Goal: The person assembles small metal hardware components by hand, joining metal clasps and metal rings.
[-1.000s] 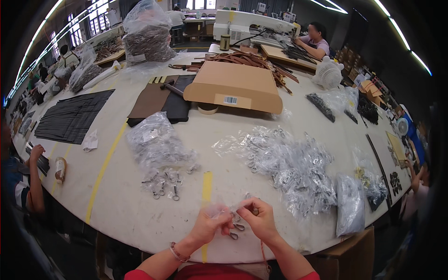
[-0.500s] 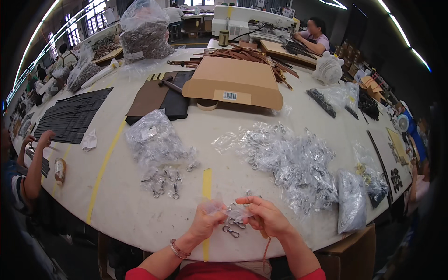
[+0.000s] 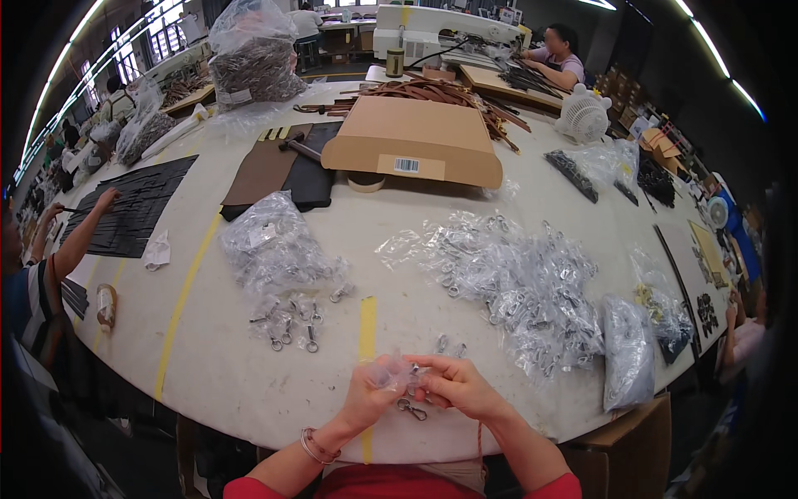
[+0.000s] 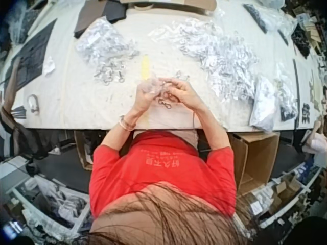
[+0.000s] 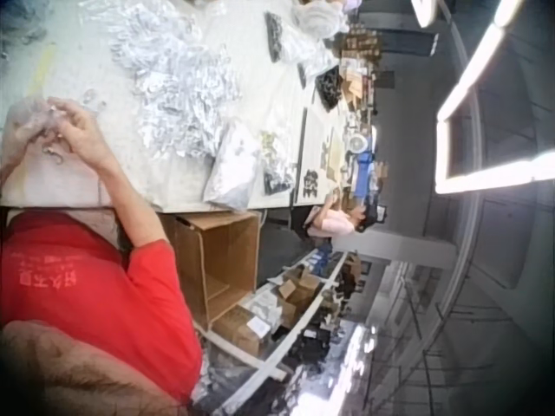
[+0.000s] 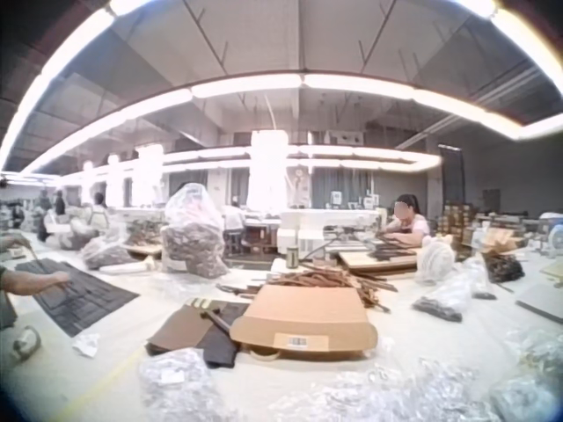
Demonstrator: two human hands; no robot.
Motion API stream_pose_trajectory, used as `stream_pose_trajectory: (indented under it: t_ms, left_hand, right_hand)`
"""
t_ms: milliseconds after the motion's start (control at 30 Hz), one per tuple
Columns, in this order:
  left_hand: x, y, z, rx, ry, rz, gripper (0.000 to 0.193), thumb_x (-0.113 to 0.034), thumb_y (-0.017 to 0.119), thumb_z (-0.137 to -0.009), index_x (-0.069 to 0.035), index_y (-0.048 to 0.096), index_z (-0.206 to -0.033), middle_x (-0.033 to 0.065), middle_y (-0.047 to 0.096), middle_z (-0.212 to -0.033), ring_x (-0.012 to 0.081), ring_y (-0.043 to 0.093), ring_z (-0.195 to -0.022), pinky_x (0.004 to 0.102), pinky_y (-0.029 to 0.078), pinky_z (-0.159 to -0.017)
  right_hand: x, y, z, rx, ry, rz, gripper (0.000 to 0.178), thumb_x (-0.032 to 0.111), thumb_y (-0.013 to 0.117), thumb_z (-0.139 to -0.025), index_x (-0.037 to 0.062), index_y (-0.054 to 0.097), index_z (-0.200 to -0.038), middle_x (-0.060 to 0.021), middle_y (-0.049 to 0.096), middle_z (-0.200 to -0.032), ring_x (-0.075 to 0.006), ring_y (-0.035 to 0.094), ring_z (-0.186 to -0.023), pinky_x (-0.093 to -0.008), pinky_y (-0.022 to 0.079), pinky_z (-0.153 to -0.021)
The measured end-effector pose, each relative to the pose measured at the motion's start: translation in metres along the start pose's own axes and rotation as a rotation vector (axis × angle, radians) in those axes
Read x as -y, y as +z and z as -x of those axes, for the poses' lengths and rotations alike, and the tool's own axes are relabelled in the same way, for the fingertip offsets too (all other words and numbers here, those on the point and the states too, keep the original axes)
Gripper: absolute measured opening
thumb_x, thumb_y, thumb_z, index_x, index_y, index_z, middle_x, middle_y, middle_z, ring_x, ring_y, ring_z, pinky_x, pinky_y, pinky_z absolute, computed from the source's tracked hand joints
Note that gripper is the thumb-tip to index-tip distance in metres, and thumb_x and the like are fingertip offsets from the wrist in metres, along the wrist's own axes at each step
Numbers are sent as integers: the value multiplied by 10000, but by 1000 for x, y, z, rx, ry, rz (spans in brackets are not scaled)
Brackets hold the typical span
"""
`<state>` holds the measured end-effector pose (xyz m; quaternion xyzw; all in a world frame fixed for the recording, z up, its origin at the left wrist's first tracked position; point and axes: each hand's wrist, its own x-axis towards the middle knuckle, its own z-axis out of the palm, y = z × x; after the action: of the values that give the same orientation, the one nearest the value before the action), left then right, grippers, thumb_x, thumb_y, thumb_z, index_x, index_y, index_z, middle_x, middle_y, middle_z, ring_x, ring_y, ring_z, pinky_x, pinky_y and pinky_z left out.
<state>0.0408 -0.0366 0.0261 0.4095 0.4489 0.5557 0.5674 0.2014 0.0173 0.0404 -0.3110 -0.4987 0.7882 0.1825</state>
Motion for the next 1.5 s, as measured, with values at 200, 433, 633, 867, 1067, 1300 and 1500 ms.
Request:
stream_pose_trajectory:
  t_ms: [200, 433, 633, 867, 1067, 1300, 1500]
  left_hand:
    - [6, 1, -2, -81, -138, -34, 88, -108, 543, -777, -36, 571, -819, 4, 532, -600, 43, 473, -526, 171, 357, -451]
    - [12, -5, -2, -95, -172, 49, 69, -110, 547, -776, -46, 551, -799, 7, 537, -618, 52, 480, -527, 177, 354, -449]
    - [13, 5, -3, -41, -99, 8, 99, -126, 543, -793, -40, 547, -842, 4, 540, -630, 50, 478, -524, 174, 352, -447]
    - [16, -22, 0, -111, -220, 34, 113, -102, 534, -818, -18, 541, -894, 10, 550, -651, 57, 482, -525, 181, 386, -475]
    - [-1, -45, -2, -414, 211, -602, 178, -82, 558, -797, 38, 529, -925, 58, 563, -646, 105, 500, -555, 245, 412, -511]
    - [4, -35, 5, 30, 113, -580, 138, -95, 550, -803, -2, 531, -903, 98, 530, -638, 132, 466, -549, 267, 402, -527]
    - [1, -64, 9, 226, 125, -566, 135, -89, 448, -842, 5, 544, -848, 81, 571, -728, 105, 500, -632, 263, 436, -603]
  right_hand:
    - [-25, 11, -11, -431, -598, 904, 361, 69, 483, -814, 30, 476, -1173, -119, 611, -757, -147, 560, -563, -273, 431, -512]
    - [6, 5, 12, -144, -66, 341, 405, 92, 443, -842, 27, 383, -1238, -85, 608, -744, -130, 578, -655, -283, 456, -603]
    - [2, 13, 5, -268, -220, 509, 340, 115, 446, -854, 51, 437, -1188, -84, 610, -751, -157, 590, -650, -289, 457, -578]
    - [-18, 23, -30, -520, -633, 1295, 304, 78, 528, -782, 46, 508, -1084, -111, 598, -718, -254, 584, -573, -311, 440, -484]
    - [15, 10, -9, -446, -291, 1232, 331, 111, 589, -753, 29, 526, -1067, -86, 574, -627, -191, 557, -498, -279, 403, -443]
    - [18, 30, -23, -333, -239, 645, 187, 126, 607, -778, -13, 578, -899, 6, 478, -534, -37, 362, -490, -213, 308, -449]
    - [38, -13, -7, -343, -272, 735, 155, 139, 547, -809, -13, 537, -782, -64, 555, -616, -86, 542, -558, -245, 411, -506]
